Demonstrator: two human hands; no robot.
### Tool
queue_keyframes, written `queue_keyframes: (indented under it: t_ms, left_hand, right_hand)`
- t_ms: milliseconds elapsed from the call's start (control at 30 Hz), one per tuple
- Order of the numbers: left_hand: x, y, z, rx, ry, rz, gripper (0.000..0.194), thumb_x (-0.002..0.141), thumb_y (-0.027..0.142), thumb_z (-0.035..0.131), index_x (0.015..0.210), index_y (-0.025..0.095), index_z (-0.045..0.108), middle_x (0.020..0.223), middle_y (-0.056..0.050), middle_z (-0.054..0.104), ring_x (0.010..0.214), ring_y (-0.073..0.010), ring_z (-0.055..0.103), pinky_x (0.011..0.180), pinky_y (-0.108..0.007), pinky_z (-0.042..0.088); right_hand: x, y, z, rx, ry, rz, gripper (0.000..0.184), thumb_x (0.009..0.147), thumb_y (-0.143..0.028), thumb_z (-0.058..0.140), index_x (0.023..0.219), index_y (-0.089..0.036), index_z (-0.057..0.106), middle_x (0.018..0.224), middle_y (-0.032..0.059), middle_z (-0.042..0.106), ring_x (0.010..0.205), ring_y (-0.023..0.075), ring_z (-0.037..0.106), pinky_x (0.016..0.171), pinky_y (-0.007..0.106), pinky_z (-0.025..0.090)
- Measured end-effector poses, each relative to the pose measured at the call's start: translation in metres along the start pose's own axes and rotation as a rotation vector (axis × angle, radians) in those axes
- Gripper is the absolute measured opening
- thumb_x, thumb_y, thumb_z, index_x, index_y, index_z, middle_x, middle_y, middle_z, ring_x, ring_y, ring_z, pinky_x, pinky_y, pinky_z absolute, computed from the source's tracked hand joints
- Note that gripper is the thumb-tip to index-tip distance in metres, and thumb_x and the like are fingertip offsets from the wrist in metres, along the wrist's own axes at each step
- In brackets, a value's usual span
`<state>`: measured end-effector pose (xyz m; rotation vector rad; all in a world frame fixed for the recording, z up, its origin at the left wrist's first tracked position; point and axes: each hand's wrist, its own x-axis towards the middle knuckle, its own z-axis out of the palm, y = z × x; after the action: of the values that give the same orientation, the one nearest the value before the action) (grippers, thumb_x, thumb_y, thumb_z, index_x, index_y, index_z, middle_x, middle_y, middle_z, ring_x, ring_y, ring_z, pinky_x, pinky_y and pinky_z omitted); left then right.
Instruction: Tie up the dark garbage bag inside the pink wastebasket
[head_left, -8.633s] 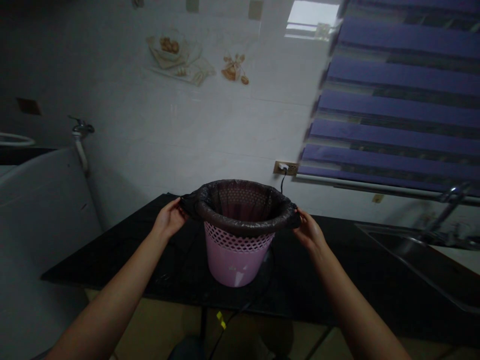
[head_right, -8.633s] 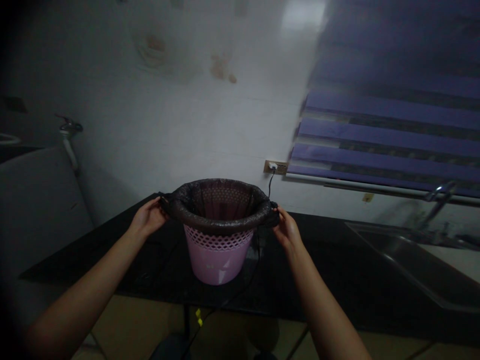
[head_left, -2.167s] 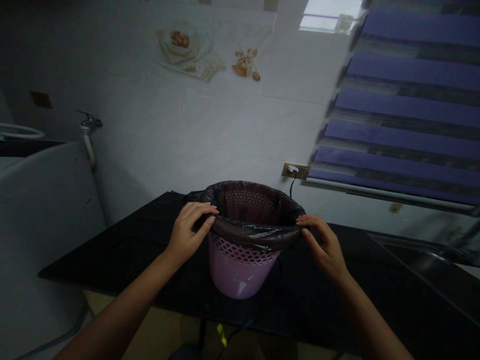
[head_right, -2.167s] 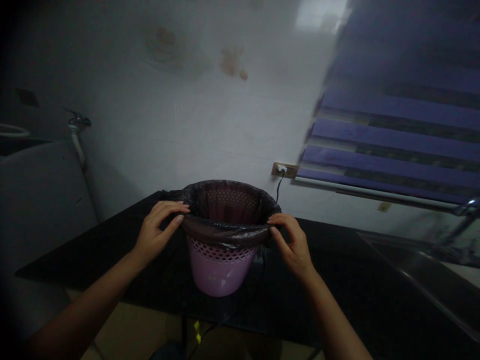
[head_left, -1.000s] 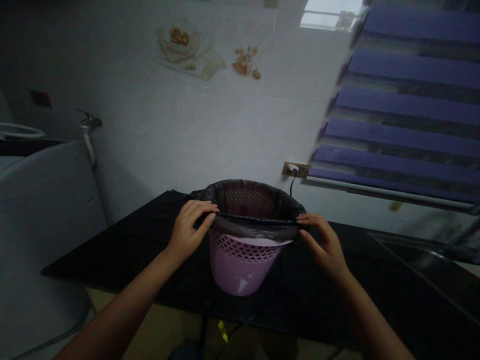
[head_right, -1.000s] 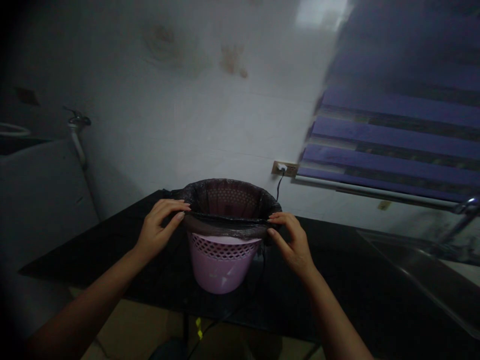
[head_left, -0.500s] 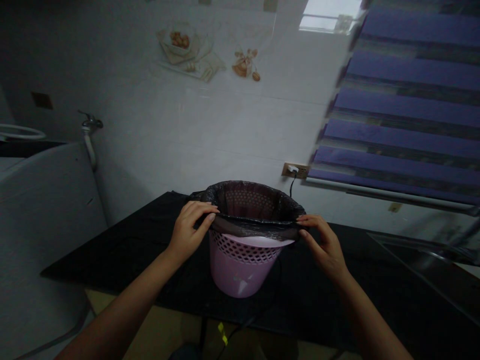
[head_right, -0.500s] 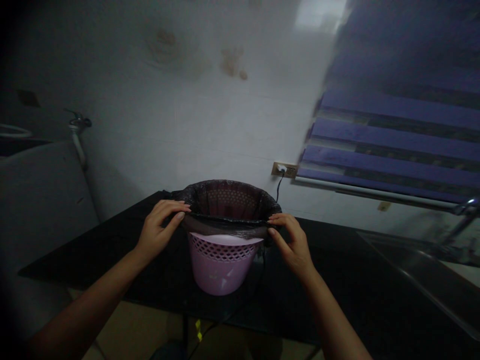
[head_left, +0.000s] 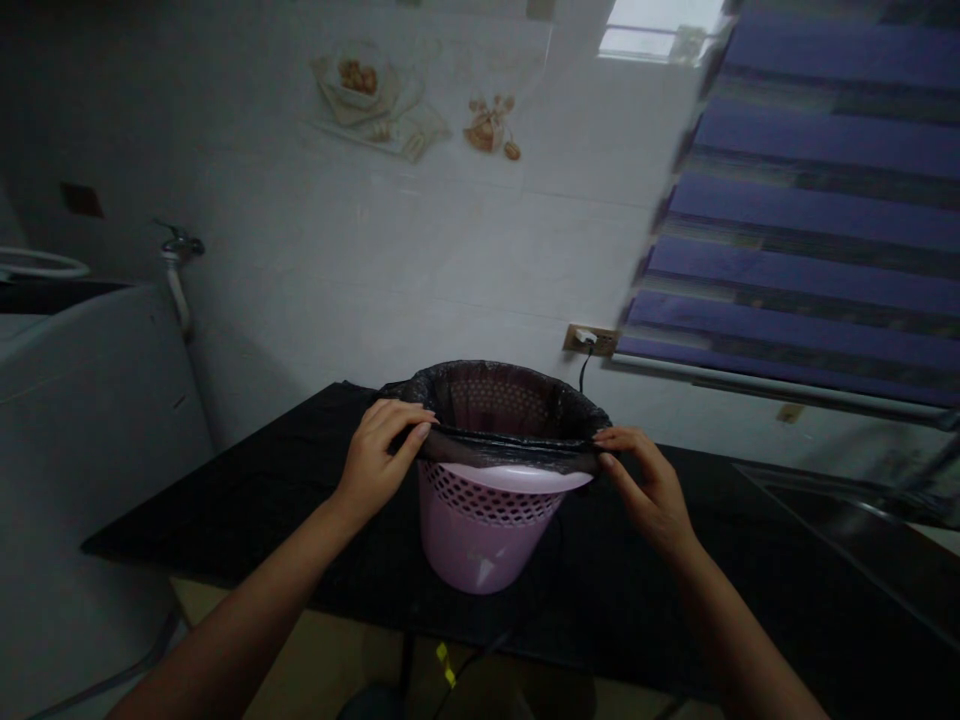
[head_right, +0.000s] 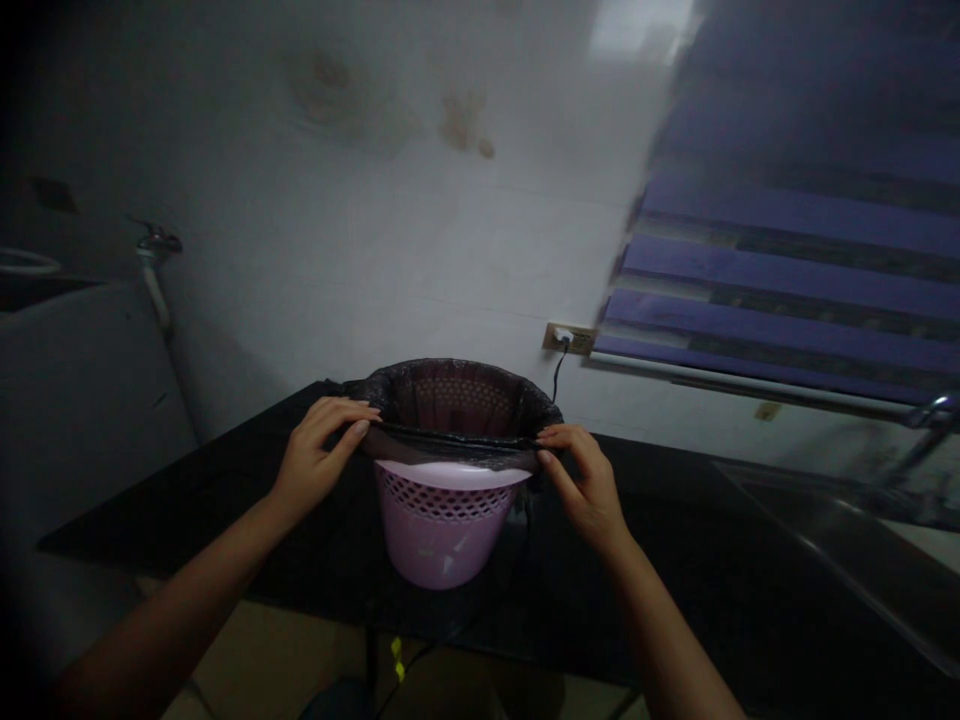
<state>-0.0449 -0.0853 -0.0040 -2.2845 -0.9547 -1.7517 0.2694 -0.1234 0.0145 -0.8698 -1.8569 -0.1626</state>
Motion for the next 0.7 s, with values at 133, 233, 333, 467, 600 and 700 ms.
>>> queue_keyframes:
  t_ms: [133,233,333,467,600,700]
  left_hand:
    - [-0.0002,-0.0013,0.0002,-0.007,-0.001,0.003,0.019,0.088,0.025,0.046,0.086,0.018,0.063,0.089,-0.005,0.065,0.09,-0.02,0.056,0.087,-0.037,0.039]
    - [-0.0005,-0.0023,0.0006,-0.015,0.004,0.013,0.018,0.089,0.024,0.046,0.086,0.018,0.063,0.089,-0.005,0.064,0.09,-0.0196,0.055,0.086,-0.036,0.039]
    - [0.0001,-0.0027,0.0011,-0.02,0.009,0.014,0.019,0.089,0.025,0.046,0.085,0.018,0.063,0.088,-0.006,0.064,0.088,-0.0197,0.055,0.084,-0.036,0.04]
    - [0.0025,-0.0028,0.0012,-0.032,0.017,0.013,0.019,0.089,0.026,0.046,0.083,0.018,0.063,0.085,-0.006,0.064,0.084,-0.0197,0.055,0.082,-0.036,0.04]
    - [0.0045,-0.0036,0.0008,-0.046,0.019,0.023,0.018,0.088,0.025,0.048,0.082,0.017,0.063,0.083,-0.005,0.064,0.082,-0.0193,0.055,0.078,-0.034,0.041]
    - [0.0053,-0.0041,0.0006,-0.043,0.007,0.024,0.019,0.089,0.025,0.047,0.081,0.017,0.062,0.082,-0.005,0.063,0.08,-0.019,0.054,0.077,-0.034,0.041]
  right_hand:
    - [-0.0007,0.0013,0.0004,-0.006,-0.004,-0.001,0.013,0.088,-0.03,0.051,0.083,-0.018,0.055,0.088,0.0071,0.058,0.085,0.0192,0.056,0.078,0.034,0.044]
    - [-0.0013,0.0022,0.0006,-0.011,-0.001,-0.015,0.01,0.088,-0.027,0.051,0.084,-0.018,0.055,0.089,0.0068,0.058,0.086,0.0188,0.055,0.079,0.034,0.044]
    - [-0.0012,0.0025,0.0003,-0.01,-0.002,-0.036,0.008,0.088,-0.025,0.051,0.086,-0.019,0.055,0.089,0.0063,0.057,0.087,0.0184,0.055,0.079,0.033,0.044]
    - [-0.0008,0.0019,0.0,-0.013,-0.001,-0.03,0.01,0.088,-0.027,0.051,0.085,-0.019,0.055,0.088,0.0064,0.058,0.086,0.0192,0.055,0.079,0.034,0.044]
    - [-0.0011,0.0023,0.0001,-0.018,-0.003,-0.032,0.009,0.088,-0.026,0.051,0.085,-0.019,0.055,0.089,0.006,0.058,0.087,0.0189,0.055,0.08,0.034,0.044]
    - [-0.0012,0.0029,0.0003,-0.016,-0.003,-0.039,0.006,0.088,-0.024,0.051,0.085,-0.019,0.055,0.089,0.0051,0.058,0.087,0.0181,0.055,0.08,0.033,0.043]
